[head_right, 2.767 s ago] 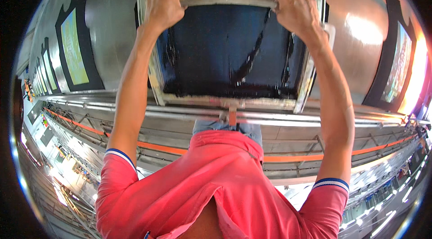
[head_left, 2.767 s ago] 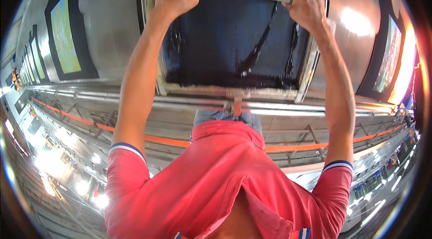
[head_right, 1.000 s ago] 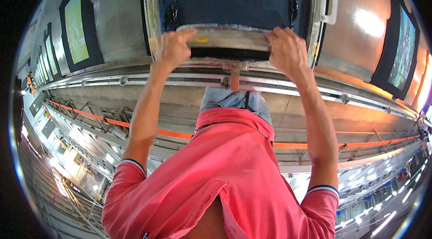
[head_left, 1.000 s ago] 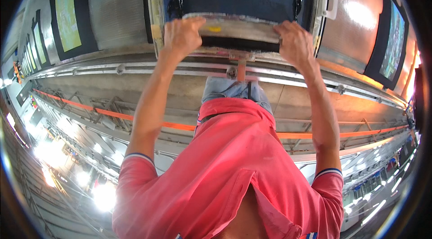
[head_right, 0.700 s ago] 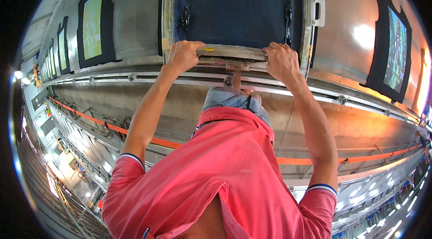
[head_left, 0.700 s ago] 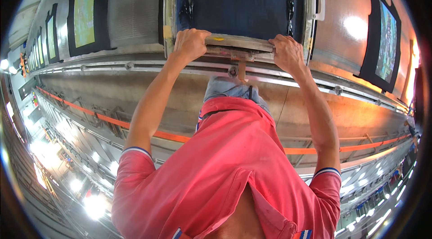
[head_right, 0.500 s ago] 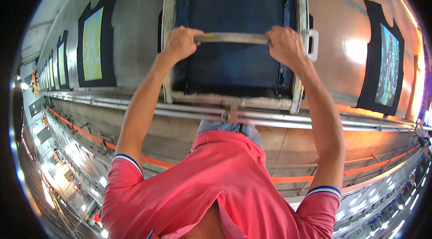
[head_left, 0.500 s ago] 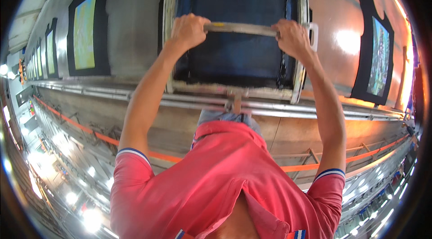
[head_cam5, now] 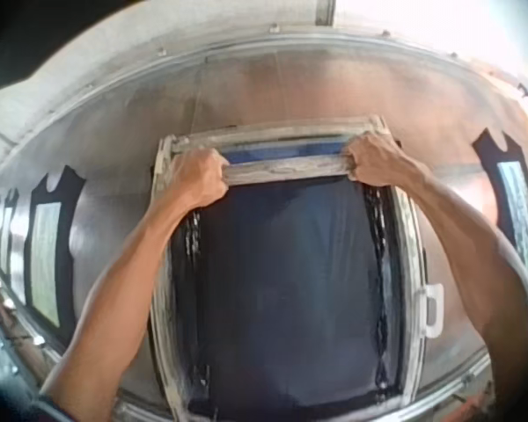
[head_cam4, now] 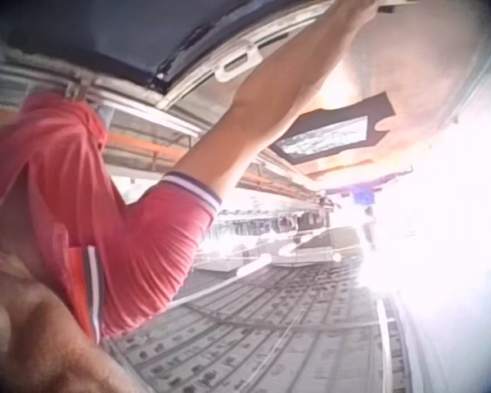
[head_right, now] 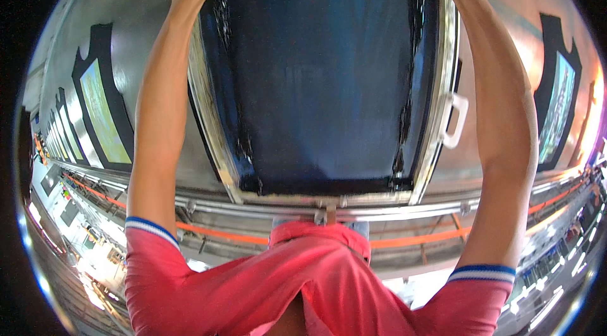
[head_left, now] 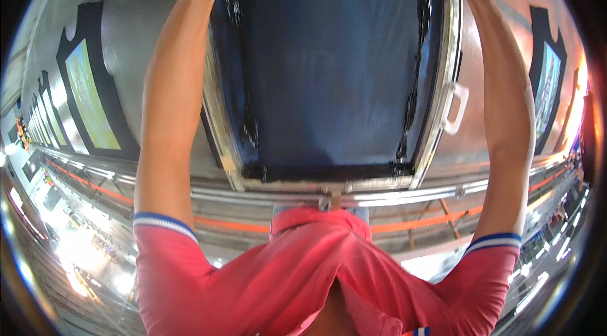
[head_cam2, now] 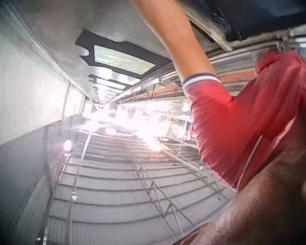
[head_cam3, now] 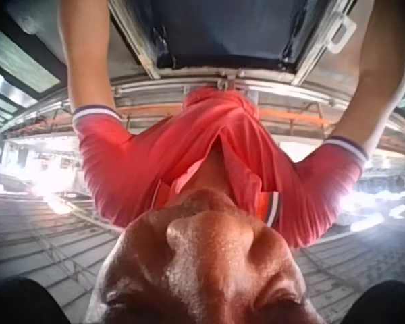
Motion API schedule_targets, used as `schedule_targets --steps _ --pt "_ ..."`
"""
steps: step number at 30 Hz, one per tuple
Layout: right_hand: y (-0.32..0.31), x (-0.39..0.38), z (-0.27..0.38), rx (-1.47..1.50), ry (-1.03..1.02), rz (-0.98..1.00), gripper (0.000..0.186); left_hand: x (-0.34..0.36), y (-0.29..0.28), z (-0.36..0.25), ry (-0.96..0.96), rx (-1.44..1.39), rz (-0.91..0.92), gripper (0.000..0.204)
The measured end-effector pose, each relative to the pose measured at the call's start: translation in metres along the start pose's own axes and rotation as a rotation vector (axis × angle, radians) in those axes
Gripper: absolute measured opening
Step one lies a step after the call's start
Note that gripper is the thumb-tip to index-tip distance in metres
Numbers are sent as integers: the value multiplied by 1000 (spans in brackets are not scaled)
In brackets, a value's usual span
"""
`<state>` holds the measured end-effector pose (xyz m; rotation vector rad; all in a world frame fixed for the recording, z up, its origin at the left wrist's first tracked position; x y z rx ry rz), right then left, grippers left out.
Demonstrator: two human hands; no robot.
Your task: The person performs screen printing on a black t-shirt using a squeegee and a screen frame. They repeatedly pull black ink across the mesh to transfer a graphic design onto the fabric. The process involves lifting the screen to check the print and reapplying ink for multiple passes.
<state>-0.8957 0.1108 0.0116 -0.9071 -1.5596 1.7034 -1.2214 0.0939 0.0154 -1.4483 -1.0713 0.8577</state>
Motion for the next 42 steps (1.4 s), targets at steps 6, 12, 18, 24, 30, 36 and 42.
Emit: schedule_targets --steps 6,12,18,24,30,36,42 --pt "15 -127 76 111 95 93 21 -133 -9 -68 -81 -148 143 23" --pt "11 -307 191 294 51 170 33 -337 -14 -142 -190 -114 384 42" --pt "13 -421 263 352 39 98 23 -470 -21 -197 -195 -263 263 37" --pt "-28 -394 235 777 144 270 65 -403 -42 -222 -128 -156 613 28" --pt "-28 -380 129 781 658 -309 47 -349 13 -251 -139 -225 691 28" --pt "66 -376 37 360 843 -531 61 -301 60 -232 -210 -281 1246 45" --pt "74 -338 38 1024 997 -286 57 -200 42 -172 190 -313 1154 44"
Point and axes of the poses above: each hand's wrist, its own x-axis towards the middle knuckle, its own y-axis out of the palm, z = x × y, the point moved 3 cm from there along x, towards the middle knuckle, and after that the axes turned 3 degrees about -x, right-handed, at the moved point
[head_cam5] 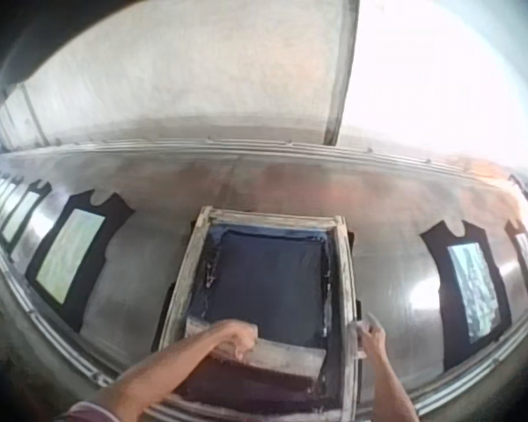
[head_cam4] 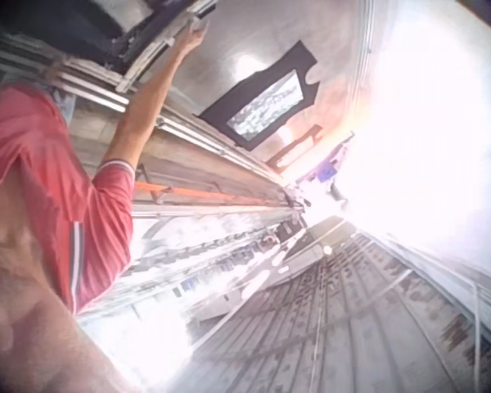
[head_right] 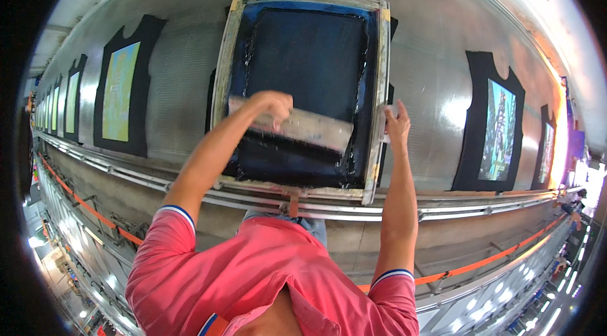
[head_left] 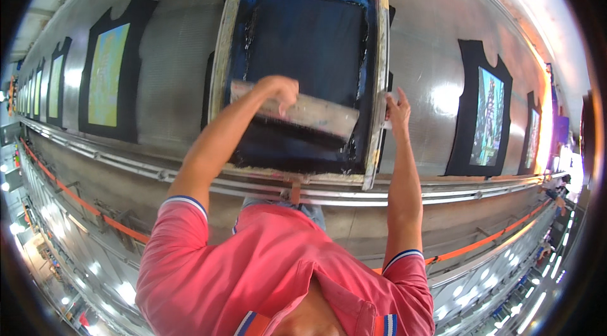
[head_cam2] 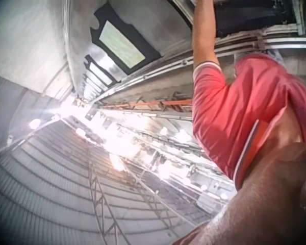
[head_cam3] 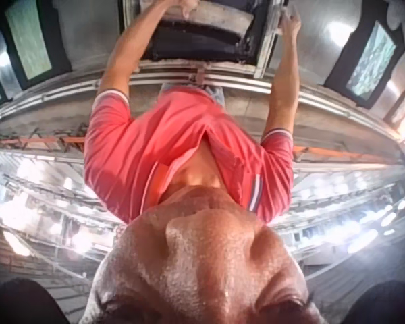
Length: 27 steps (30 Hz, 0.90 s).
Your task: The person performs screen printing on a black t-shirt using a squeegee and a screen frame. They repeatedly pull black ink across the mesh to transfer a graphic design onto the fabric. The process involves lifting the screen to check the print and reapplying ink for multiple passes.
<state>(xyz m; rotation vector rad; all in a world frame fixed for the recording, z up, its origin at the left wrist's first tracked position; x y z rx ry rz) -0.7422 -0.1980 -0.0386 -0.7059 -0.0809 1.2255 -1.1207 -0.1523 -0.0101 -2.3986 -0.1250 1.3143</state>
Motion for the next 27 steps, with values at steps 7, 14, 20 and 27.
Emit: schedule_targets --steps 7,14,20,27 --pt "-19 -19 46 47 166 53 34 0 -228 42 -118 8 -621 27" --pt "-29 -29 73 1 158 77 36 49 -282 85 -96 149 -1110 39" --pt "-33 -26 75 14 128 92 37 6 -197 45 -95 78 -1170 24" --pt "-34 -10 72 -57 78 106 40 -61 -14 -18 -77 -31 -1101 34"
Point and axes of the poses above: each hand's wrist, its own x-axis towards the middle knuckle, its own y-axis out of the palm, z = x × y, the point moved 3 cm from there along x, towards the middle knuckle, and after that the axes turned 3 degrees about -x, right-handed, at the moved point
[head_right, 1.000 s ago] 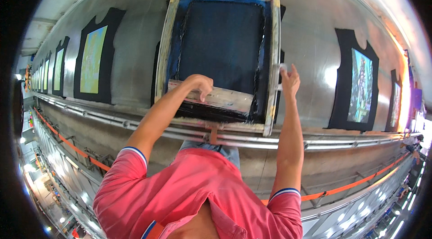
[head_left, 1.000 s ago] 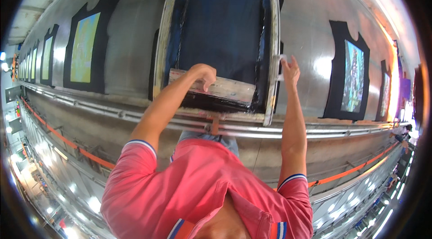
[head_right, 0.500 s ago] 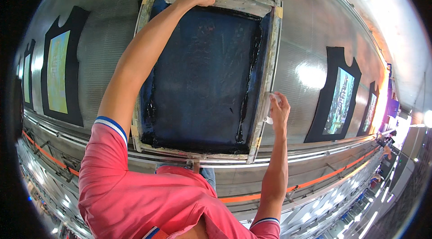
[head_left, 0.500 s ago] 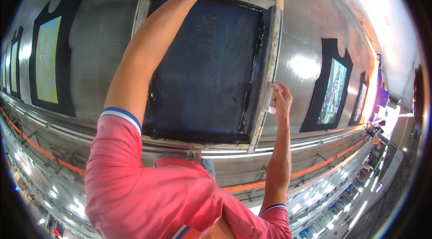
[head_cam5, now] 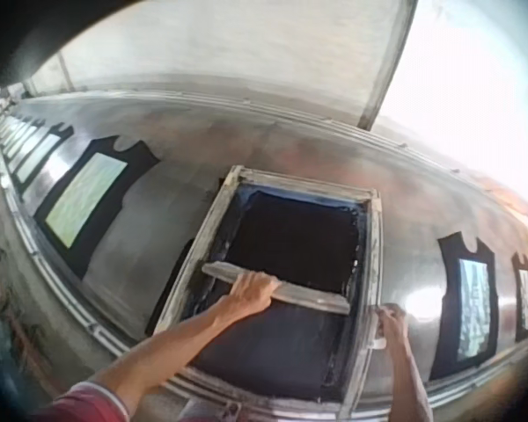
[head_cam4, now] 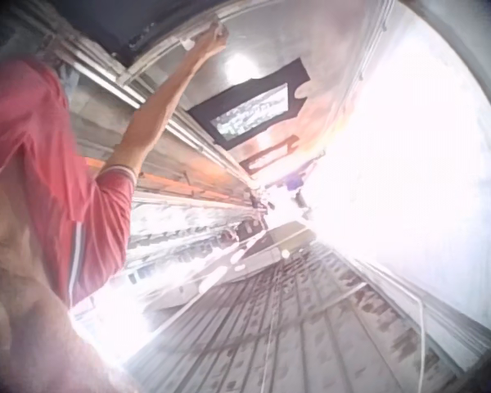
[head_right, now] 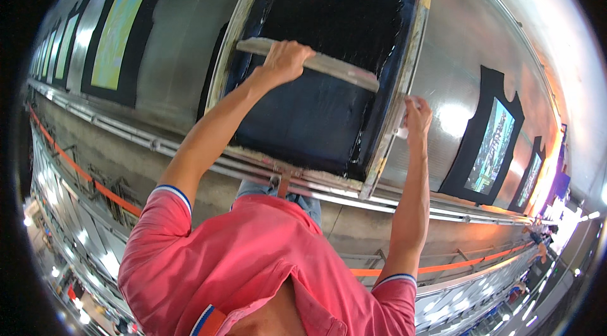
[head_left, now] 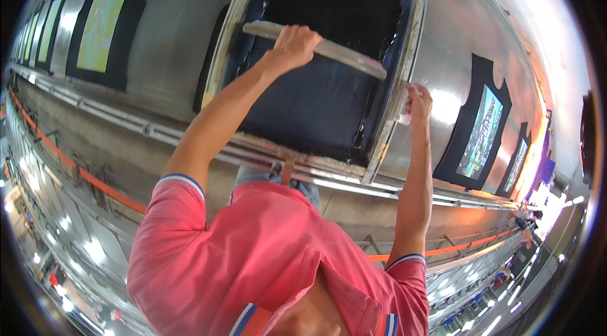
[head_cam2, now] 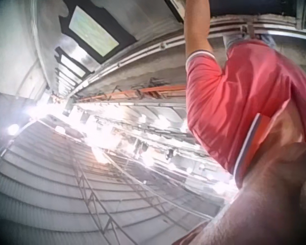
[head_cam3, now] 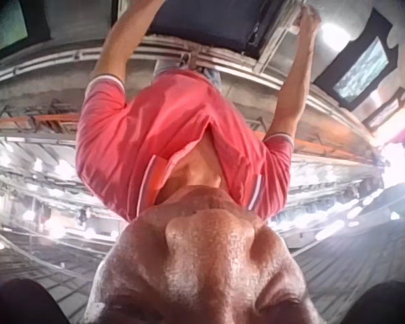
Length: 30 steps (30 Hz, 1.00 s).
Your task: The person performs screen printing on a black t-shirt using a squeegee and a screen frame. They repeatedly pull black ink across the mesh to transfer a graphic design onto the fabric. The process involves lifting the screen to check the print and reapplying ink for multiple passes.
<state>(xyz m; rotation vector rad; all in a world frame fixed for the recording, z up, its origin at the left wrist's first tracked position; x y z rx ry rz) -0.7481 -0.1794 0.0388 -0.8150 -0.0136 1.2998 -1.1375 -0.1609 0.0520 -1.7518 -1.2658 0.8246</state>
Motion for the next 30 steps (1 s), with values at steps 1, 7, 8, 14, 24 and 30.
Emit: schedule_targets --steps 1,7,8,14,24,30 --pt "-1 1 0 10 -22 10 41 -34 4 -12 -13 -61 16 36" --pt "9 -1 12 25 -49 45 56 -242 58 -62 95 -37 -130 50" --pt "11 -3 14 25 -53 20 56 -267 59 -72 80 -28 -132 50" --pt "5 9 1 45 -195 -288 49 -304 49 -71 105 -50 -103 50" --pt "25 -61 78 161 -403 -453 29 -321 6 -6 163 -150 -134 36" --pt "4 -43 59 139 -388 -377 32 -303 29 -13 155 -194 -187 32"
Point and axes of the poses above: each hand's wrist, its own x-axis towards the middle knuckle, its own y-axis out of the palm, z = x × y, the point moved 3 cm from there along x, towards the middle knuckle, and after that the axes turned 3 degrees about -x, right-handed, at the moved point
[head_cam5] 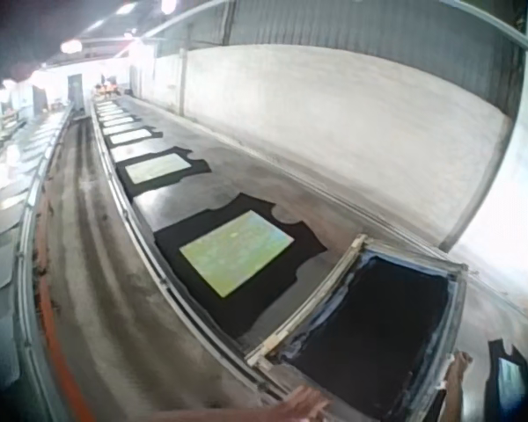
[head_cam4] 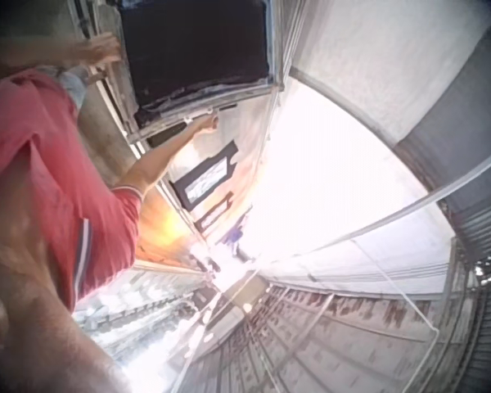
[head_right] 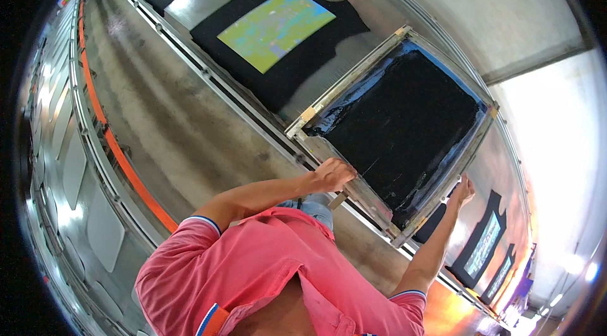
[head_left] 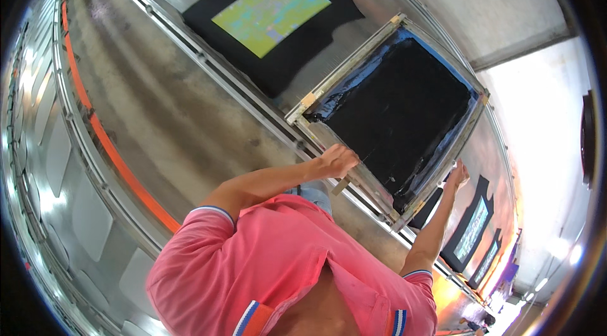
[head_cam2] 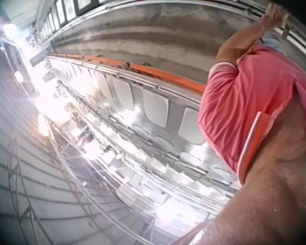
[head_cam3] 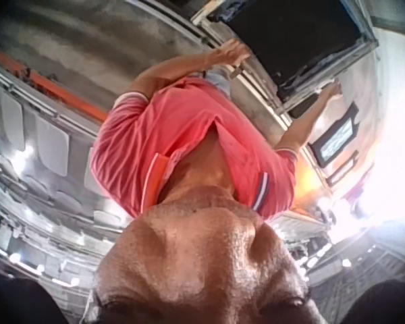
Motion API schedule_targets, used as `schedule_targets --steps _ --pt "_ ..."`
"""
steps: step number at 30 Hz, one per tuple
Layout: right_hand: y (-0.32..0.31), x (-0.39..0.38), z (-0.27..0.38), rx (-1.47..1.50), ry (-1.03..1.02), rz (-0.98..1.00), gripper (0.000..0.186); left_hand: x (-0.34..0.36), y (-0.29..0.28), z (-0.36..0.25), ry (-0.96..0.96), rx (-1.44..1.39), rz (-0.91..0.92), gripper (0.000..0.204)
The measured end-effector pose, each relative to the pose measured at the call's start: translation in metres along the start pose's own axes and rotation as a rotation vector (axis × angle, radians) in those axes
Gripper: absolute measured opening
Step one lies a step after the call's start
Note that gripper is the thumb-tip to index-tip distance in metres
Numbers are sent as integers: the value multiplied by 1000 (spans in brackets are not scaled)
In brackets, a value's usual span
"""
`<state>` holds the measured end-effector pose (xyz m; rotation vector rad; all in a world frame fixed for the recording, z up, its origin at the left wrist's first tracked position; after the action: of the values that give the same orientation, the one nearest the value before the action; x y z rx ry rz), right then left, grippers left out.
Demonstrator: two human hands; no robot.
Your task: The person performs screen printing on a black t-shirt using a squeegee and a screen frame. They repeatedly pull black ink across the mesh to transfer a graphic design onto the fabric. The process involves lifting the screen to check the print and reapplying ink for multiple passes.
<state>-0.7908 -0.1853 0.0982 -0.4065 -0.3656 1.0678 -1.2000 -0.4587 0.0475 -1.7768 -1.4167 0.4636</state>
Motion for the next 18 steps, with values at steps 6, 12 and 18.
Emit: schedule_targets --steps 6,12,18 --pt "54 6 -39 -3 -105 43 30 5 23 -2 -249 195 146 36" --pt "64 39 -139 419 -131 93 30 28 66 -30 -197 377 92 36" --pt "-63 -43 -173 100 39 87 25 -5 113 -141 -199 336 208 37"
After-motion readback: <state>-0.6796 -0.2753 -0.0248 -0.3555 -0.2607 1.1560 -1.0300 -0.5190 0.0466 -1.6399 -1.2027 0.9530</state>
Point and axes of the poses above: each hand's wrist, its own x-axis towards the middle knuckle, its own y-axis out of the palm, z = x × y, the point moved 3 cm from there along x, towards the middle knuckle, and after that the axes turned 3 degrees about -x, right-handed, at the moved point
